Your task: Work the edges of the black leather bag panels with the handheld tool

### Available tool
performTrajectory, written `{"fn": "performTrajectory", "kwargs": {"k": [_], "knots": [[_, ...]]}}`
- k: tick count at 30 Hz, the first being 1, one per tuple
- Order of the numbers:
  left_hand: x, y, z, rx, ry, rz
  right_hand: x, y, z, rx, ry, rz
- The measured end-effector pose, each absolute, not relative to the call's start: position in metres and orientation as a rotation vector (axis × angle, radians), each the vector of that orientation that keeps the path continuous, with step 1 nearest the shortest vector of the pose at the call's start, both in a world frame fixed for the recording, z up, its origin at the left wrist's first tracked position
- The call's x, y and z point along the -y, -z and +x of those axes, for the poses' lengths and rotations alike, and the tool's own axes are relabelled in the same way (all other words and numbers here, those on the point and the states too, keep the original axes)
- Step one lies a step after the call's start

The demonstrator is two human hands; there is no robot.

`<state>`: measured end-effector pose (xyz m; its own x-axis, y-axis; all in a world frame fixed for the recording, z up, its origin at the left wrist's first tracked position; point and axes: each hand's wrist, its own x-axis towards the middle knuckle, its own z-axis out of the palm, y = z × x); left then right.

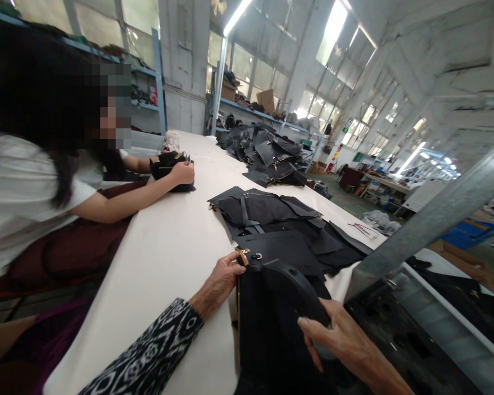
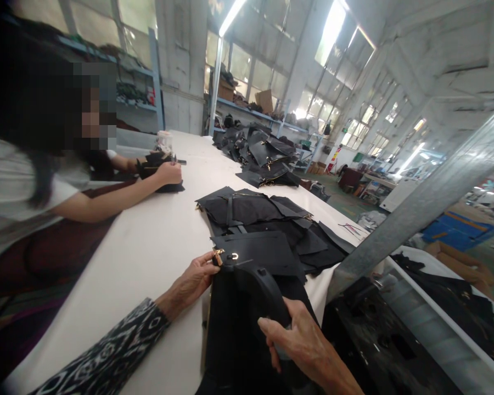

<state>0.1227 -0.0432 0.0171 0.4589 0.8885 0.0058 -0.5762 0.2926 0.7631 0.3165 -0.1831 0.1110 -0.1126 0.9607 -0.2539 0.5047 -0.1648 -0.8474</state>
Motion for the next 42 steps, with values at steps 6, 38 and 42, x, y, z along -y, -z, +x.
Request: {"fn": "performTrajectory", "kwargs": {"k": [6, 38, 42], "knots": [[0.045, -0.02, 0.12, -0.425, -1.009, 0.829, 0.171, -0.104, 0.309, 1.61, -1.3, -1.597], [0.061, -0.015, 0.138, -0.567, -0.835, 0.71, 0.205, -0.112, 0.321, 1.665, -1.068, -1.836], [0.063, -0.015, 0.14, -0.622, -0.881, 0.761, 0.204, -0.111, 0.32, 1.66, -1.049, -1.84]]}}
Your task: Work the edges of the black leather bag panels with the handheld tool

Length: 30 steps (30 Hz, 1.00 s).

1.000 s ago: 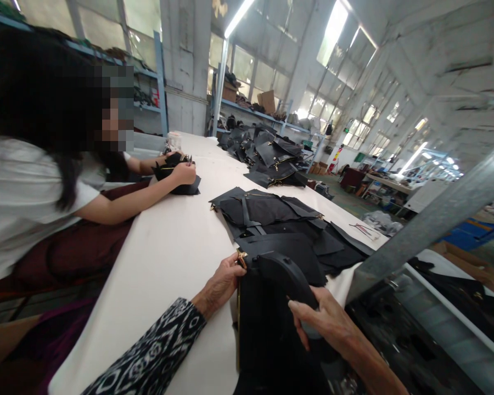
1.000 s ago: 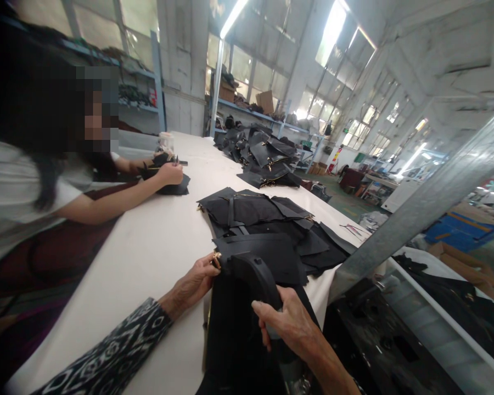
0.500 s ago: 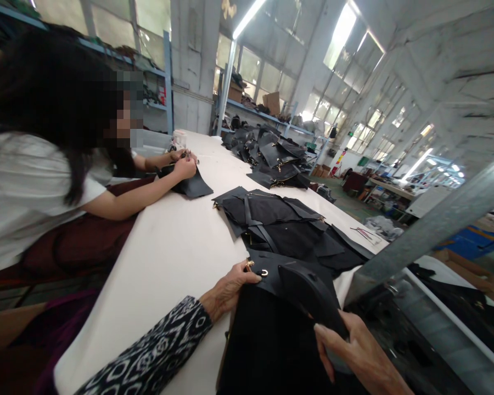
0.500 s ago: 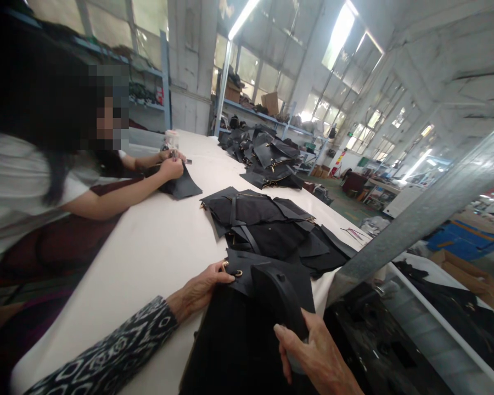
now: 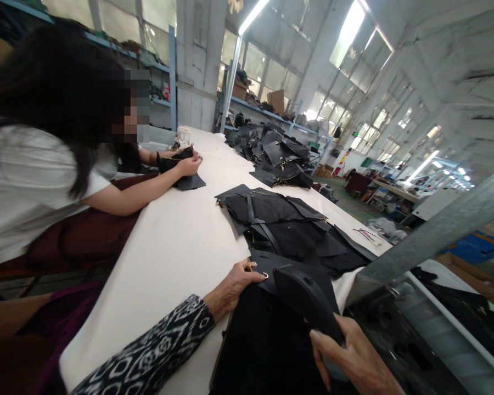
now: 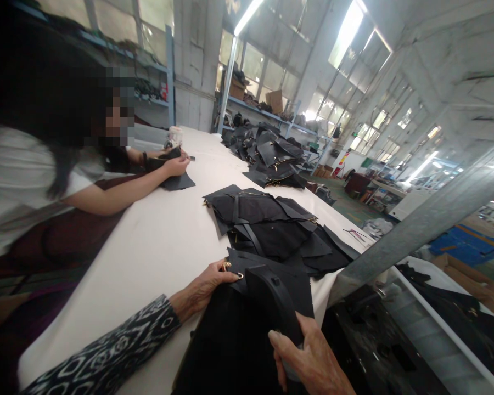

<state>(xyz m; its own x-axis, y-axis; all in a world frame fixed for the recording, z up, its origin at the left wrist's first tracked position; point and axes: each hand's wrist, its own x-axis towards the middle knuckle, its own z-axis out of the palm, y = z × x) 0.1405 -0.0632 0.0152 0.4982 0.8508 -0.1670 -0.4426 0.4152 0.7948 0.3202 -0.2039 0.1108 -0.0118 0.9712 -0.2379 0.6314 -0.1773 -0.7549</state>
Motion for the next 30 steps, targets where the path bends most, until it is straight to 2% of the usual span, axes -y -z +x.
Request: {"fn": "performTrajectory", "kwargs": {"k": [9, 21, 30], "knots": [[0.06, -0.007, 0.141, -0.742, -0.964, 0.952, 0.209, -0.105, 0.326, 1.651, -1.134, -1.863], [0.063, -0.01, 0.135, -0.565, -0.949, 0.889, 0.204, -0.092, 0.311, 1.62, -1.181, -1.817], [0.066, -0.012, 0.135, -0.402, -0.876, 0.753, 0.199, -0.101, 0.322, 1.621, -1.043, -1.816]]}}
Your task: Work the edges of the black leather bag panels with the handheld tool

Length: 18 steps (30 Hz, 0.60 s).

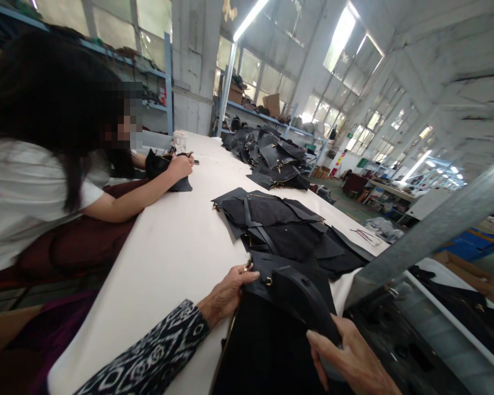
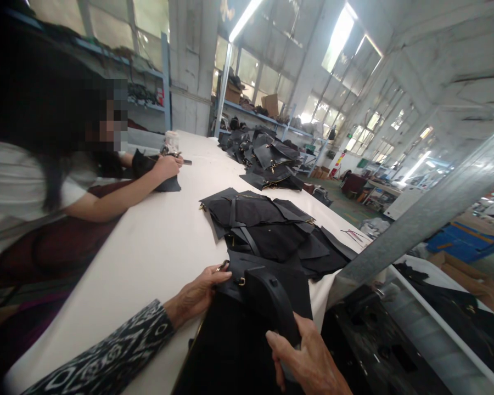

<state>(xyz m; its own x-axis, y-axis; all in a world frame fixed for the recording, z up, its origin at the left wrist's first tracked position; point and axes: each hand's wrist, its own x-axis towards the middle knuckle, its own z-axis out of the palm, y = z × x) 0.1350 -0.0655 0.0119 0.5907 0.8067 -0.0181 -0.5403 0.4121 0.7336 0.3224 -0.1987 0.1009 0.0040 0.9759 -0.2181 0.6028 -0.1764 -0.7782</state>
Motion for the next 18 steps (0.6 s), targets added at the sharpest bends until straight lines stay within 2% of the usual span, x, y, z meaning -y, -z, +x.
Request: {"fn": "performTrajectory", "kwargs": {"k": [9, 18], "knots": [[0.036, -0.012, 0.118, -0.852, -1.072, 0.71, 0.218, -0.107, 0.345, 1.608, -1.008, -1.837], [0.021, -0.012, 0.098, -1.263, -1.084, 1.017, 0.227, -0.096, 0.363, 1.54, -1.014, -1.845]]}}
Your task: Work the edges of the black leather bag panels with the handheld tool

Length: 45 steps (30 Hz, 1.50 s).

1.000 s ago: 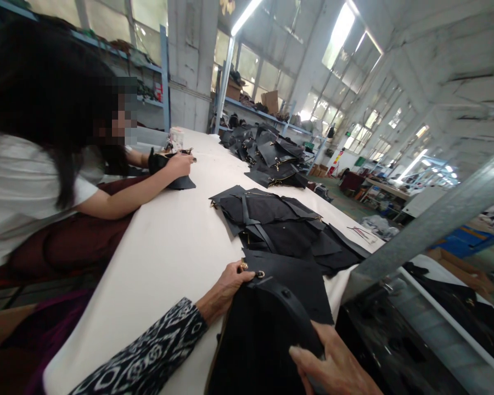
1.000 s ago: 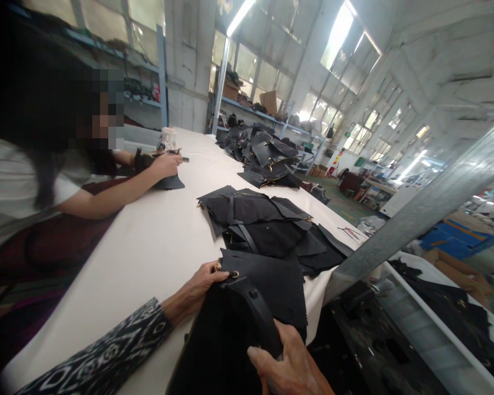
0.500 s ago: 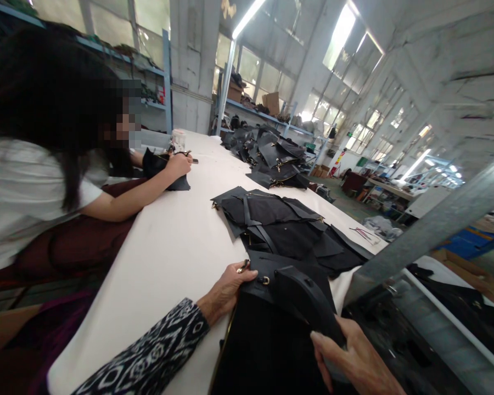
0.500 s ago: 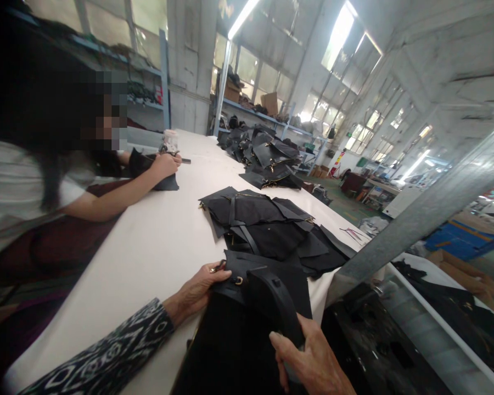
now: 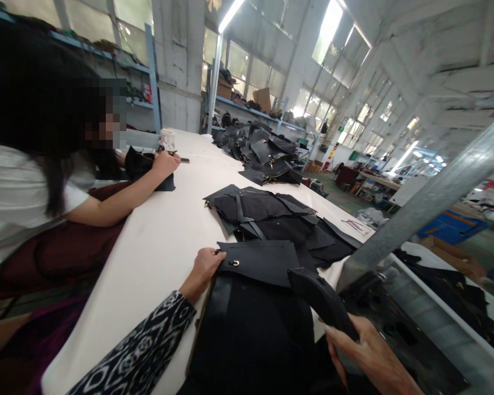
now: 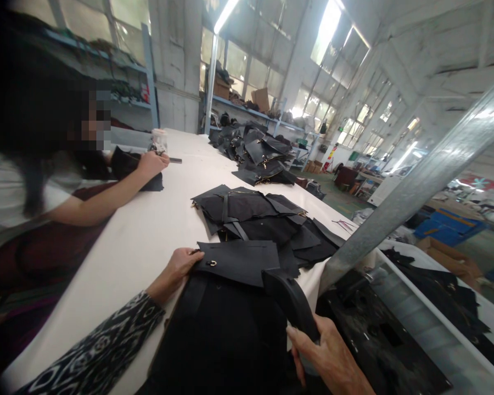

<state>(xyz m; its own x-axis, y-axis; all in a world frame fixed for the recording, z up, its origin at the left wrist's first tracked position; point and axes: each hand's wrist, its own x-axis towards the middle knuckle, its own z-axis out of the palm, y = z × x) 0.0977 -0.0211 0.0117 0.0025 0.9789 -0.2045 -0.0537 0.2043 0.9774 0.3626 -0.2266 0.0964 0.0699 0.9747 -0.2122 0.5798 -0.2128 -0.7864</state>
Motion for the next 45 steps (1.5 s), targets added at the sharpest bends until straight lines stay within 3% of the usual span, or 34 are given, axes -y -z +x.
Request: {"fn": "performTrajectory", "kwargs": {"k": [5, 11, 24, 32, 38, 45], "knots": [[0.029, -0.017, 0.096, -1.718, -1.252, 2.039, 0.226, -0.099, 0.366, 1.502, -1.01, -1.853], [0.049, 0.004, 0.13, -0.782, -0.871, 2.787, 0.226, -0.092, 0.37, 1.446, -1.034, -1.845], [0.045, 0.024, 0.132, -0.705, -0.808, 2.673, 0.203, -0.07, 0.361, 1.345, -1.225, -1.823], [0.046, 0.019, 0.133, -0.753, -0.806, 2.672, 0.184, -0.076, 0.364, 1.326, -1.152, -1.845], [0.043, 0.008, 0.13, -0.978, -0.808, 2.661, 0.209, -0.1, 0.388, 1.28, -0.937, -1.873], [0.036, -0.017, 0.114, -1.01, -0.793, 2.431, 0.258, -0.098, 0.389, 1.368, -1.006, -1.801]]}}
